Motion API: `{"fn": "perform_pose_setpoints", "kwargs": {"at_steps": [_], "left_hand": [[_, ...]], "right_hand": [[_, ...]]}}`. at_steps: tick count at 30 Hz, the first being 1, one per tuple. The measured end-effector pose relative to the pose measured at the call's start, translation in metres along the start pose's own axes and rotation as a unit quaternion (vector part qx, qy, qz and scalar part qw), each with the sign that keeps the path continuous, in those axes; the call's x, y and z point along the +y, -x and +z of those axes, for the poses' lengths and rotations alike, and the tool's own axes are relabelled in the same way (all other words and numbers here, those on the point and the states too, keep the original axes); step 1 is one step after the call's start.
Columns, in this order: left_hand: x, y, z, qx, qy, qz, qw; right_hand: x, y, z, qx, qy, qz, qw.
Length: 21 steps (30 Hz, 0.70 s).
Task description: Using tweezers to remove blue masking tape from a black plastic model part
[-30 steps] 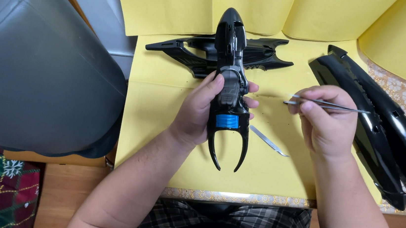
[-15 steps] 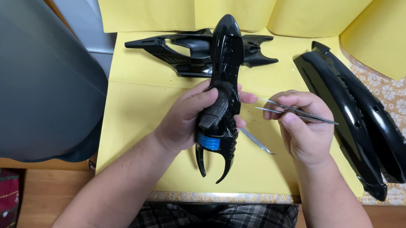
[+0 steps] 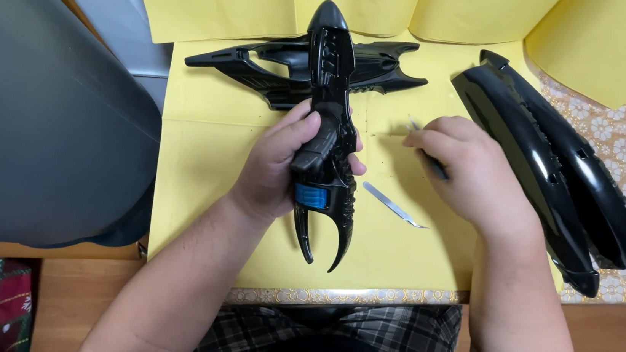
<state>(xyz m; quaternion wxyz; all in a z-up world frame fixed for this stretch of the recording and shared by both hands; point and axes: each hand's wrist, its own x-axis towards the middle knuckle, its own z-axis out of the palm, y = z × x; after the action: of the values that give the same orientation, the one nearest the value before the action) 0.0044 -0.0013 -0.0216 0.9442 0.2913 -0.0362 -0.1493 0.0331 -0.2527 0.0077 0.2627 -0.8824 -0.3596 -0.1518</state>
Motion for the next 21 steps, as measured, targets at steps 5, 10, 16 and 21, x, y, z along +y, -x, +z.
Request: {"fn": "perform_pose_setpoints", "kwargs": {"at_steps": [5, 10, 16, 21], "left_hand": [[0.0, 0.004, 0.006, 0.037, 0.013, 0.003, 0.999], [0.015, -0.002, 0.009, 0.035, -0.02, -0.033, 0.999], [-0.009, -0.011, -0.02, -0.002, 0.023, 0.027, 0.999], [-0.01, -0.011, -0.022, -0.031, 0.028, 0.029, 0.999]], "right_hand": [[0.0, 0.016, 0.004, -0.2, 0.167, 0.089, 0.962], [-0.032, 0.013, -0.004, -0.236, 0.138, 0.051, 0.96], [-0.041, 0.015, 0.025, -0.321, 0.213, 0.104, 0.917], [-0.033, 0.014, 0.029, -0.342, 0.199, 0.126, 0.91]]}}
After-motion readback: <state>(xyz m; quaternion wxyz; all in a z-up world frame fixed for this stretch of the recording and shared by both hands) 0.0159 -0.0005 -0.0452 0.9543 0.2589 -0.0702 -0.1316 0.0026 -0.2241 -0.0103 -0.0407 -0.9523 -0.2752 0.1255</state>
